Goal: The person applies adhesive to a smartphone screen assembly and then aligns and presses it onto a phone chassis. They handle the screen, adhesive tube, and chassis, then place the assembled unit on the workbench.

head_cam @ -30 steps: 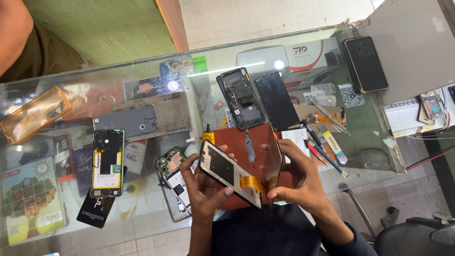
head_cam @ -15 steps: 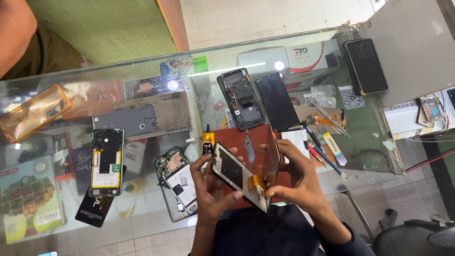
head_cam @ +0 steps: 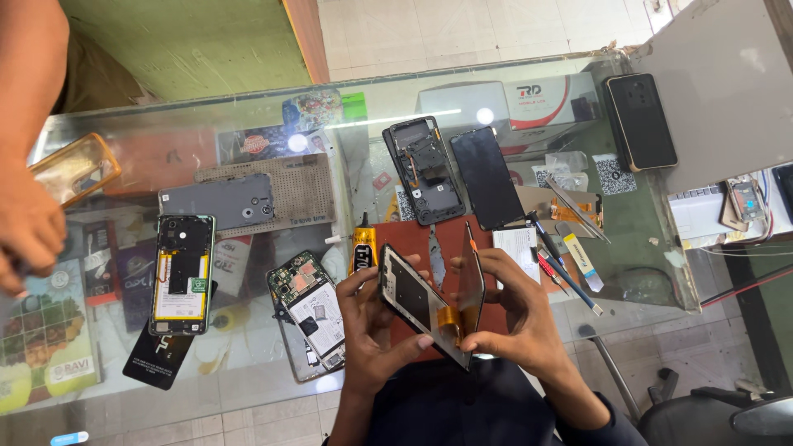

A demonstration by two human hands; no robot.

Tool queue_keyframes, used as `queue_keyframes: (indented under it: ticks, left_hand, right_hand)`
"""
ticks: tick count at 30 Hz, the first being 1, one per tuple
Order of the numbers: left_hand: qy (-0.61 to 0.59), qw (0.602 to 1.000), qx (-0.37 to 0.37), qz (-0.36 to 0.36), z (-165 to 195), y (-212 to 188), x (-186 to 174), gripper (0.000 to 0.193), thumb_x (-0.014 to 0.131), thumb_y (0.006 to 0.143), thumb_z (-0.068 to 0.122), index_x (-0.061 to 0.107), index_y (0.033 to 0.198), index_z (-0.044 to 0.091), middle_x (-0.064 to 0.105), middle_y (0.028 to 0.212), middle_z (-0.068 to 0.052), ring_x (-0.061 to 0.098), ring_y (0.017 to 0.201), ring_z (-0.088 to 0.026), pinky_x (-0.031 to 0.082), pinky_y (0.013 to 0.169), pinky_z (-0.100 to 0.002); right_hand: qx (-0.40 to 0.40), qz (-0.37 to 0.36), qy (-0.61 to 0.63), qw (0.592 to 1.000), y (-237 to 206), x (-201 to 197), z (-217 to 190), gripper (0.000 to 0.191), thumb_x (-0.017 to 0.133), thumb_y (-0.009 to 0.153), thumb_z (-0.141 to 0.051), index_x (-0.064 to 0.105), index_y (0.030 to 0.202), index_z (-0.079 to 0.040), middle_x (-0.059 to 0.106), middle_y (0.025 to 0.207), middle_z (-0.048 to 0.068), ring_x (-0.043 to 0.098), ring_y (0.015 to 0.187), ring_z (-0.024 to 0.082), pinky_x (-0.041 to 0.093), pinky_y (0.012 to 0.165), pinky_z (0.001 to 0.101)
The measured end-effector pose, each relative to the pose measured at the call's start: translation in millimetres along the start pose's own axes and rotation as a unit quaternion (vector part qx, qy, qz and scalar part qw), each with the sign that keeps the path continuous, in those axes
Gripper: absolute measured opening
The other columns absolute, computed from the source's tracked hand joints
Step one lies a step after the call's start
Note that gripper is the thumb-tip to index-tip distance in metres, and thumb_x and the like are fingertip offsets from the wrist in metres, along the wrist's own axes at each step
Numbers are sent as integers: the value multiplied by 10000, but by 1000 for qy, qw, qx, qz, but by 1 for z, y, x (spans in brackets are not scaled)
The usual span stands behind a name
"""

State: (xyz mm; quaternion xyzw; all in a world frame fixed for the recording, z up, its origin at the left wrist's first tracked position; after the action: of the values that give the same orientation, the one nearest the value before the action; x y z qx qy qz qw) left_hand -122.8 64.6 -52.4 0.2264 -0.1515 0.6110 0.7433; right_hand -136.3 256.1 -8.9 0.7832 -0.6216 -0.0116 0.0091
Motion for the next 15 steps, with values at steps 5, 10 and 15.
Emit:
queue_keyframes:
  ticks: [5, 10, 15]
  left_hand:
    - [3, 1000, 0, 1, 2, 1, -1, 896, 860, 813, 59, 261, 1477, 110, 469, 1554, -282, 581, 1392, -365, 529, 1179, -508]
    - [21, 1000, 1, 0, 2, 2, -2, 904, 866, 803, 66, 269, 1480, 107, 474, 1542, -278, 587, 1390, -364, 563, 1147, -494]
    - [25, 999, 11, -17, 3, 3, -1, 902, 876, 815, 74, 276, 1487, 109, 473, 1543, -278, 597, 1384, -363, 605, 1103, -489]
  right_hand:
    - [12, -5, 2, 1000, 1, 5, 0, 979, 956, 643, -371, 532, 1425, 38, 560, 1415, 154, 601, 1328, 276, 598, 994, 468]
    - [15, -4, -6, 1000, 3, 6, 1, 974, 951, 631, -382, 543, 1415, 28, 565, 1406, 154, 621, 1301, 280, 605, 978, 466]
    - [28, -32, -41, 998, 3, 7, 1, 925, 935, 652, -417, 585, 1393, 12, 570, 1410, 158, 604, 1323, 291, 626, 998, 468]
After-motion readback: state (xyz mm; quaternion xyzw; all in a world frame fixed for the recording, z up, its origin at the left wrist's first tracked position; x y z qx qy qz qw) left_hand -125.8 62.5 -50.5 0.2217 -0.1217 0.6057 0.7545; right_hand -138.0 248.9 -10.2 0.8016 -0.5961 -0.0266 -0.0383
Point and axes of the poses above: each hand's wrist, its own y-axis towards the middle knuckle, its own x-axis out of the palm, z = x × y, the point moved 5 cm from there along y, towards the middle knuckle
